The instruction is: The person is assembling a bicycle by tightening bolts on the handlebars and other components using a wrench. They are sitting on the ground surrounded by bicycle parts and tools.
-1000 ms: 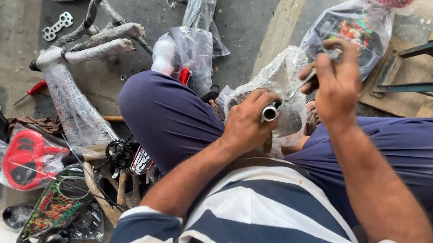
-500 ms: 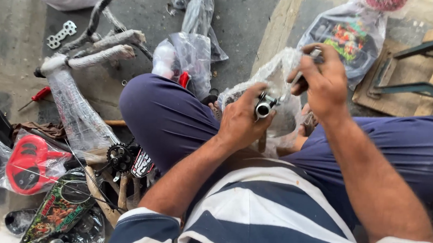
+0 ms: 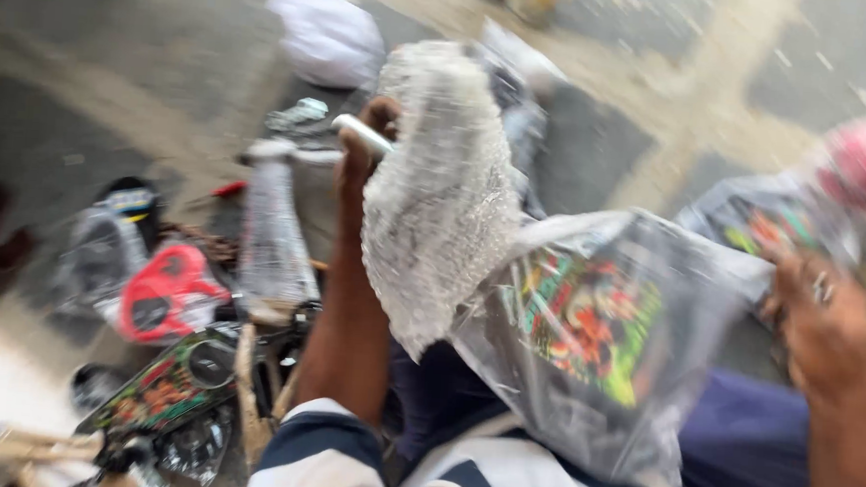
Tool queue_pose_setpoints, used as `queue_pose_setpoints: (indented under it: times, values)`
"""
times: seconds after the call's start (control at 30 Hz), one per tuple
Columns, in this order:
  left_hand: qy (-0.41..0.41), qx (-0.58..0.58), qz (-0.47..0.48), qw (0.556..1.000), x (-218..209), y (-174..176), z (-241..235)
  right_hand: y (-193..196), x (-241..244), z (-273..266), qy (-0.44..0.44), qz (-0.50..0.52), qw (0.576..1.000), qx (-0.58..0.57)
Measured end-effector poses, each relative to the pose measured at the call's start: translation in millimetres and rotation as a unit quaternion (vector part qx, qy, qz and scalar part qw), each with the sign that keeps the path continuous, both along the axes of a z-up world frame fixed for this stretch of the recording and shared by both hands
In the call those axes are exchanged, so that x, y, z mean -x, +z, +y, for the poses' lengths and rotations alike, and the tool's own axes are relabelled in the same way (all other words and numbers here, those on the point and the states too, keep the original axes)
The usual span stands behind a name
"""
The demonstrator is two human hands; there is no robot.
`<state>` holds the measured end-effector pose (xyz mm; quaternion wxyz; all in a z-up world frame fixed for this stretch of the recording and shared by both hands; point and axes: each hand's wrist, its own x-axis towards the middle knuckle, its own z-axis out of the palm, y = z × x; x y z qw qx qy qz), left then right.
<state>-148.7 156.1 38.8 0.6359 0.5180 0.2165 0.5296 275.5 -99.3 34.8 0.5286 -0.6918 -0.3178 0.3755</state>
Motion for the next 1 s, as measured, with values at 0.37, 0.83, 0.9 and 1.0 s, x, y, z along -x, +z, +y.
queue_pose_setpoints:
  times: [0.37,0.83,0.9,1.0]
  values:
    - [-0.049,0.173,-0.012,0.984,35.9,-66.3,61.6,40.3,110.3,-7.0,0.156,0.238,0.948,0.142]
    - [0.291,-0.036,0.38,0.877,-0.5,22.2,-25.2,1.3,136.7,111.6,0.22,-0.043,0.971,-0.078]
    - [0.295,-0.075,0.39,0.869,-10.2,34.9,-29.2,-4.5,168.5,146.5,0.244,0.053,0.965,-0.085]
    - [0.283,-0.11,0.359,0.883,-14.4,51.8,-34.0,-5.1,198.8,163.5,0.228,0.231,0.941,-0.096]
